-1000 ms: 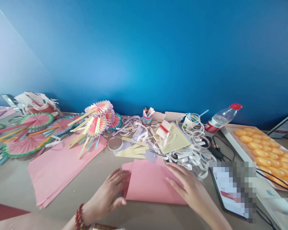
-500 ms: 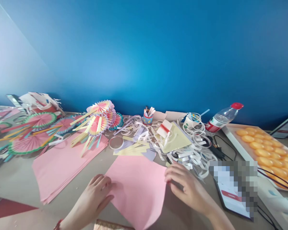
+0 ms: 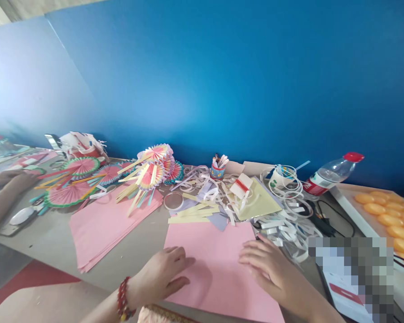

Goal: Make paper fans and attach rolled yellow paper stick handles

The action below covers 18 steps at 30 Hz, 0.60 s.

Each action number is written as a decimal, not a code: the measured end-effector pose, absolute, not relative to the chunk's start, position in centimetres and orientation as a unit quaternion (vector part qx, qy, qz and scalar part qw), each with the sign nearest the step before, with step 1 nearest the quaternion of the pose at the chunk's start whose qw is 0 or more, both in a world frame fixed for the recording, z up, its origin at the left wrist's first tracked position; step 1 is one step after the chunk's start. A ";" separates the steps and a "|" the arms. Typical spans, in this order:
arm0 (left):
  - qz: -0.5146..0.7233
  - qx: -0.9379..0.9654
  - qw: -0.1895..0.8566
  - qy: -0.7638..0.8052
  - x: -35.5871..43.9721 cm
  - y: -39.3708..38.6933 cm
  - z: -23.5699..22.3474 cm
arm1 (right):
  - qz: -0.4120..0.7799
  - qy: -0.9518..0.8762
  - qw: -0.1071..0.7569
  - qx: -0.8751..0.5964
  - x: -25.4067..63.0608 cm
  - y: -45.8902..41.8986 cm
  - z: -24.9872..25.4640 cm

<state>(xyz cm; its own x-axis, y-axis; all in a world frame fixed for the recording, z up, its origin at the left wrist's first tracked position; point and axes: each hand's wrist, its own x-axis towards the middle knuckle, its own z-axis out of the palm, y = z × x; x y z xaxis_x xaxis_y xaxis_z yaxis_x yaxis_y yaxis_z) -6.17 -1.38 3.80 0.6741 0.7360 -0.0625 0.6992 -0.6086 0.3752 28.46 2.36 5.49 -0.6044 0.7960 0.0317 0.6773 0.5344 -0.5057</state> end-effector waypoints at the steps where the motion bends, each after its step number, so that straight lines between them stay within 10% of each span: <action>1: 0.048 0.897 0.173 0.403 -6.1 -1.0 3.8 | 0.227 -0.864 0.112 -0.434 28.1 2.0 5.2; 18: 0.085 0.908 0.128 0.391 -5.8 1.6 1.4 | 0.186 -0.845 0.058 -0.498 25.6 0.8 1.9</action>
